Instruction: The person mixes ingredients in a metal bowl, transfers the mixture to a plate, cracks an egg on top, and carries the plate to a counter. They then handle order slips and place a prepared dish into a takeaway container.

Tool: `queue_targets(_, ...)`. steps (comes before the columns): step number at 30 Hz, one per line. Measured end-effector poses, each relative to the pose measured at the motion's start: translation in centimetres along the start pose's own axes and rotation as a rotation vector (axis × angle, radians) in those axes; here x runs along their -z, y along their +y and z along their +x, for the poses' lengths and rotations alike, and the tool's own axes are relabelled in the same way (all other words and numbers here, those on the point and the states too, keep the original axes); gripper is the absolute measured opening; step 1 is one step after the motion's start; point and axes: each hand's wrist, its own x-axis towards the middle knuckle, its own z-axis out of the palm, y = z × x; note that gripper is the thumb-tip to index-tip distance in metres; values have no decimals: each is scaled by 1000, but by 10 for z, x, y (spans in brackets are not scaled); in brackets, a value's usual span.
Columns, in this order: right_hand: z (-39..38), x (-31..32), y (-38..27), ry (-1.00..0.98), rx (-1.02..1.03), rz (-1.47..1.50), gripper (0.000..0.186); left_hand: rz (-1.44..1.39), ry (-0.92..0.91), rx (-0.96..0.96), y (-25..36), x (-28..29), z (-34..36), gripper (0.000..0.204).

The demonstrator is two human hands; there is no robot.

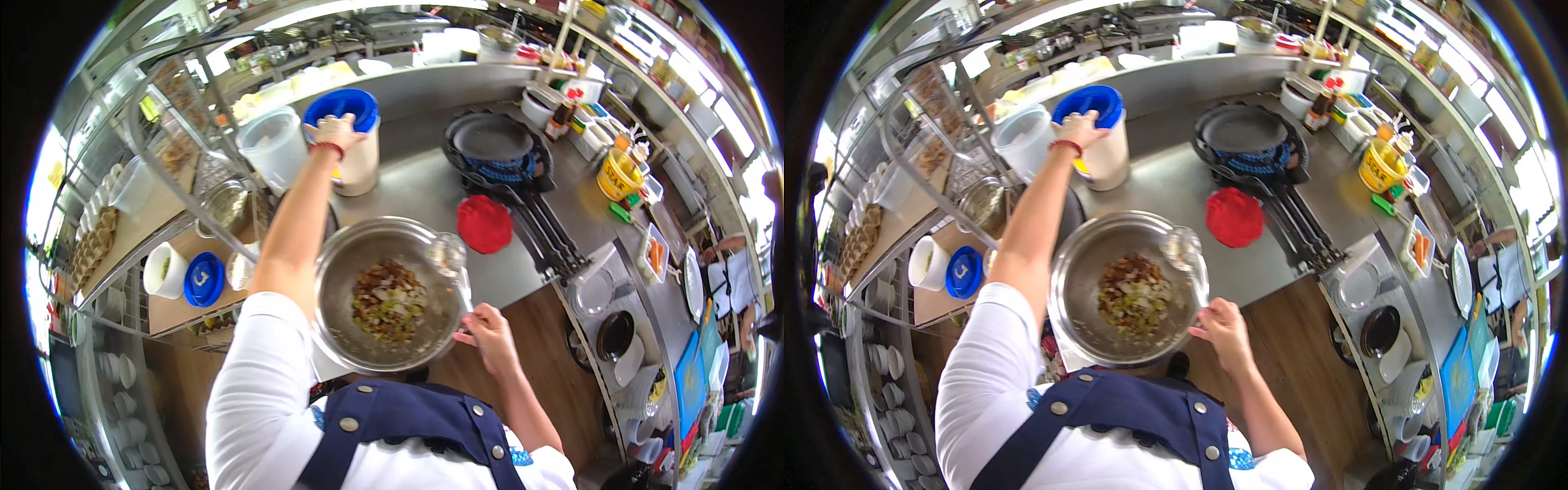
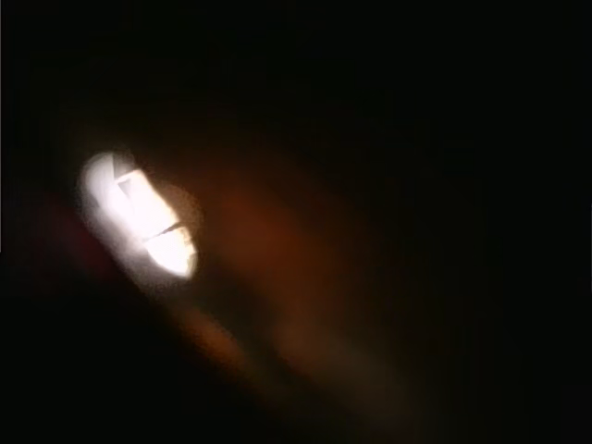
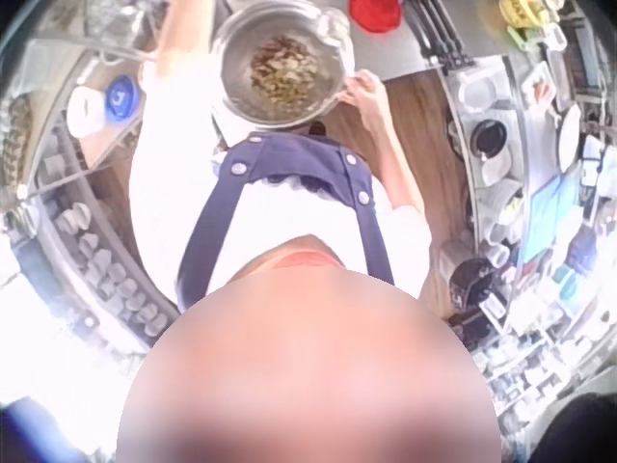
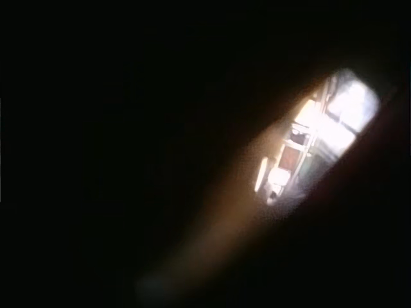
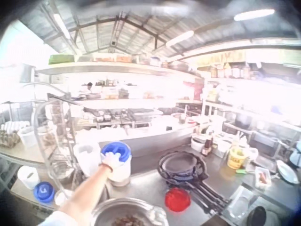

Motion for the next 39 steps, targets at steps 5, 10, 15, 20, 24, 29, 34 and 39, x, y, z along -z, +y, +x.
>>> queue_targets(5,5,0,5,-82,-21,15,16,-24,-49,-45,-9,-15,7,65)
queue_targets(10,9,4,4,-240,-20,25,17,-330,6,-122,-26,-3,10,76)
queue_targets(15,18,-3,-37,2,-22,-479,5,-749,218,-74,-40,29,-20,82)
queue_targets(20,69,-52,-115,-245,354,-539,17,-1613,192,0,-41,48,-90,68)
queue_targets(24,78,-63,-115,-155,315,-507,18,-2210,150,-88,-45,58,-112,58)
queue_targets(29,41,-25,-45,-109,133,-600,16,-2441,117,-158,-47,61,-107,57)
queue_targets(34,35,-11,-13,-253,-260,-161,10,-2417,17,-192,-43,61,-107,61)
queue_targets(39,18,5,-11,-52,-115,-182,10,-2406,35,-285,-47,67,-112,59)
